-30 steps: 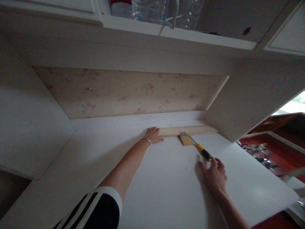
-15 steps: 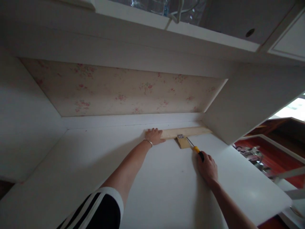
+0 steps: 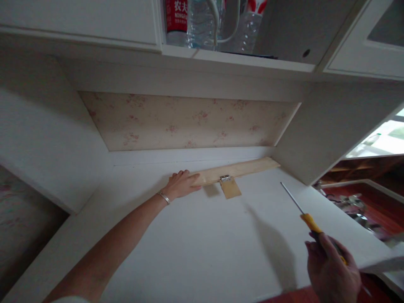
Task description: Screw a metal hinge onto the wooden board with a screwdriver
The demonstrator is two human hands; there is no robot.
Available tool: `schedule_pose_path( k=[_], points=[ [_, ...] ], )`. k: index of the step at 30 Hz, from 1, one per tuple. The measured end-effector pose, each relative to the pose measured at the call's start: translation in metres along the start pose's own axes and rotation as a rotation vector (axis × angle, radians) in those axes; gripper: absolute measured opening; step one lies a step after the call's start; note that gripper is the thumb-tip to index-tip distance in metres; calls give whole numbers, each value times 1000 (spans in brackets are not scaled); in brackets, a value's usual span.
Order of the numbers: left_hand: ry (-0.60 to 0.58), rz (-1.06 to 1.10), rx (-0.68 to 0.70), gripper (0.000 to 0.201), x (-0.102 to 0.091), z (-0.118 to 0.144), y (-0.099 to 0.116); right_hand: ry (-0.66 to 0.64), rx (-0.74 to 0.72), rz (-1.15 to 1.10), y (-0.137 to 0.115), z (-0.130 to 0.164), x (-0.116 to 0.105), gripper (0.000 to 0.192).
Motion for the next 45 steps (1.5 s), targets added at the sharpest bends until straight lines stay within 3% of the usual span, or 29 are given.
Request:
schedule_pose_path(
  k=[3,5,12,15,25,29,33,38,43,45],
  points=[
    [18,-41,-3,64,-24,38,-12,112,119,-207,-5,24,-4,27],
    [25,-65,4,64,-34,62,-20,114,241,-326,-4,42,5,23],
    [7,-107,51,59,-49,117,-44,98,522,-458,0,79,33,10],
    [-14,-124,82,58,-50,130,-50,85,623,-452,5,88,41,10],
    [-37,-89,65,56,-27,152,-58,0,726,-385,12,121,62,14],
    [15,-70,66,53,-19,152,-62,-142,579,-280,7,124,74,17],
    [42,-5,66,51,-8,156,-64,-199,482,-274,-7,134,90,24],
    [131,51,8,51,-8,162,-63,-392,256,-232,-40,154,128,32],
    [339,288,-103,36,-26,158,-32,-590,-166,-18,-76,168,173,36],
    [416,482,-198,34,-30,154,-18,-615,-232,-2,-86,172,191,38]
  ],
)
Point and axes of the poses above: each hand's wrist, its own z-axis away from the middle knuckle, its own x-axis out of the palm, y = z × x, the point moved 8 cm from there along -z, towards the middle knuckle, and after that the axes turned 13 degrees about y, right-handed, at the moved point
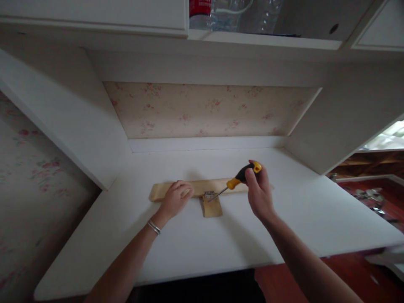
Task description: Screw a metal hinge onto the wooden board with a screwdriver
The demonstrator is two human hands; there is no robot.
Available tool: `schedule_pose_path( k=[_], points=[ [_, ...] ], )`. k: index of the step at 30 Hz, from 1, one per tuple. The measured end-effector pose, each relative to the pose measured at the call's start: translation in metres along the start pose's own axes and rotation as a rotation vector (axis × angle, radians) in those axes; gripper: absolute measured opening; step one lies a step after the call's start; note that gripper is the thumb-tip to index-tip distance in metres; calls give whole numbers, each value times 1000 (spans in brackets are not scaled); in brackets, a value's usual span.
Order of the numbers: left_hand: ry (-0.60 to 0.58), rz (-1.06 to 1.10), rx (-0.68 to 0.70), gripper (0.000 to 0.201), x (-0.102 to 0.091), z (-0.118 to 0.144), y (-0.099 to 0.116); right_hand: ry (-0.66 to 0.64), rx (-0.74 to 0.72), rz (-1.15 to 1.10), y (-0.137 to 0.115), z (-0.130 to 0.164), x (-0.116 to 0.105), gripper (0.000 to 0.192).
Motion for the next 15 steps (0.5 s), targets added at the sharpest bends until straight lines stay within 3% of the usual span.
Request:
schedule_pose_path(
  k=[4,11,15],
  points=[
    [62,203,-250,36,19,8,11,-128,11,-89,-8,-7,33,47],
    [-73,244,-359,36,39,35,9,-166,3,-66,8,-6,50,46],
    [-198,252,-523,40,53,51,-4,-111,123,-190,16,-6,60,41]
  ],
)
Point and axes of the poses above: each hand's wrist, its own z-axis away from the middle knuckle, its own x-axis out of the palm, y = z × x, the point moved 8 cm from there along -z, towards the middle knuckle, and after that the axes turned 13 degrees about y, right-handed, at the moved point
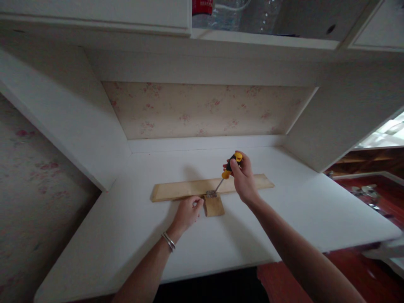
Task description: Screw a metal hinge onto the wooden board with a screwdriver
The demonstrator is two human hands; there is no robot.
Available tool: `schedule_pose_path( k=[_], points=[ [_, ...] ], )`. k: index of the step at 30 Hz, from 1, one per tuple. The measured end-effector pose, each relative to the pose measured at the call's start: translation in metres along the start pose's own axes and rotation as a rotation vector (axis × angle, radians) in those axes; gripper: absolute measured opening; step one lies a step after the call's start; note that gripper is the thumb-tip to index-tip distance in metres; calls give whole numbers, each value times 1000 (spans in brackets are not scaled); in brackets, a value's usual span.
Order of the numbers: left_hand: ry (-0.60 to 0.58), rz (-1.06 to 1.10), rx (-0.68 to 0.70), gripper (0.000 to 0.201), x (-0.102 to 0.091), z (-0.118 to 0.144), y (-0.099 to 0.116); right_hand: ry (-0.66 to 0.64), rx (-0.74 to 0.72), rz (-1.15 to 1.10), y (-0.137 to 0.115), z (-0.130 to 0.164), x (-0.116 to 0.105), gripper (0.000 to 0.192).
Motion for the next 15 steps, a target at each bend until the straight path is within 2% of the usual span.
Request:
schedule_pose_path(
  k=[3,7,15],
  points=[
    [-58,91,-131,40,10,1,-12,108,108,-139,8,-4,5,32],
    [-140,223,-167,34,22,1,-15,243,135,-211,12,-9,9,28],
    [-208,213,-146,26,26,2,-11,129,50,-153,9,0,33,29]
  ],
)
Point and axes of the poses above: each hand's wrist, its own z-axis away from the middle knuckle, its own x-axis out of the palm, y = z × x, the point moved 8 cm from there along -z, towards the middle knuckle, and after that the axes turned 13 degrees about y, right-handed, at the moved point
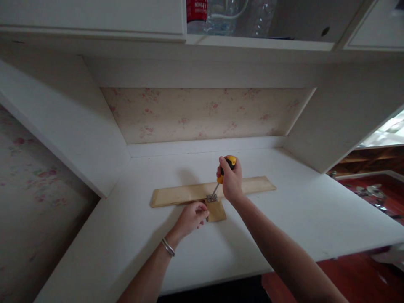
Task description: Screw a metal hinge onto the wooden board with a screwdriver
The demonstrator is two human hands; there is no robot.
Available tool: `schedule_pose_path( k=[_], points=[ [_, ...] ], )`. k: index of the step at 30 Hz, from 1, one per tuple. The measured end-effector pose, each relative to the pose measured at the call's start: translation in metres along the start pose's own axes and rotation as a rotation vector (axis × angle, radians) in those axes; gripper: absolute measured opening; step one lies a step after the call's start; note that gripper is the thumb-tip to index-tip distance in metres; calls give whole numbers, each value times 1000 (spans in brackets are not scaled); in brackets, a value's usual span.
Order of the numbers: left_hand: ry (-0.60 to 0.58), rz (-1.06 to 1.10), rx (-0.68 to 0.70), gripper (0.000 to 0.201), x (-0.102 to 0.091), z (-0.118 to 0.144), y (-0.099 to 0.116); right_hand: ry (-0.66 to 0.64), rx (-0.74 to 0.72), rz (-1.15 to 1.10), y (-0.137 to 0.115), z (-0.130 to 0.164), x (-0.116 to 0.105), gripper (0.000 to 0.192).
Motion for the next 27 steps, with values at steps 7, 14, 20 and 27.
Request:
schedule_pose_path(
  k=[7,14,20,27],
  points=[
    [-4,72,-40,33,0,-1,-1,-58,-55,1,0,5,17,26],
    [-25,116,-73,33,-2,-1,1,-92,-69,56,8,6,23,25],
    [-25,103,-44,33,-1,-3,-2,-133,-69,73,9,11,26,25],
    [-18,109,-36,29,-2,-2,0,-250,-129,70,3,32,30,23]
  ],
)
Point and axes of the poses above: each hand's wrist, its own z-axis away from the middle knuckle, its own x-axis out of the palm, y = z × x, the point moved 8 cm from there along -z, towards the middle knuckle, and after that the axes turned 13 degrees about y, right-handed, at the moved point
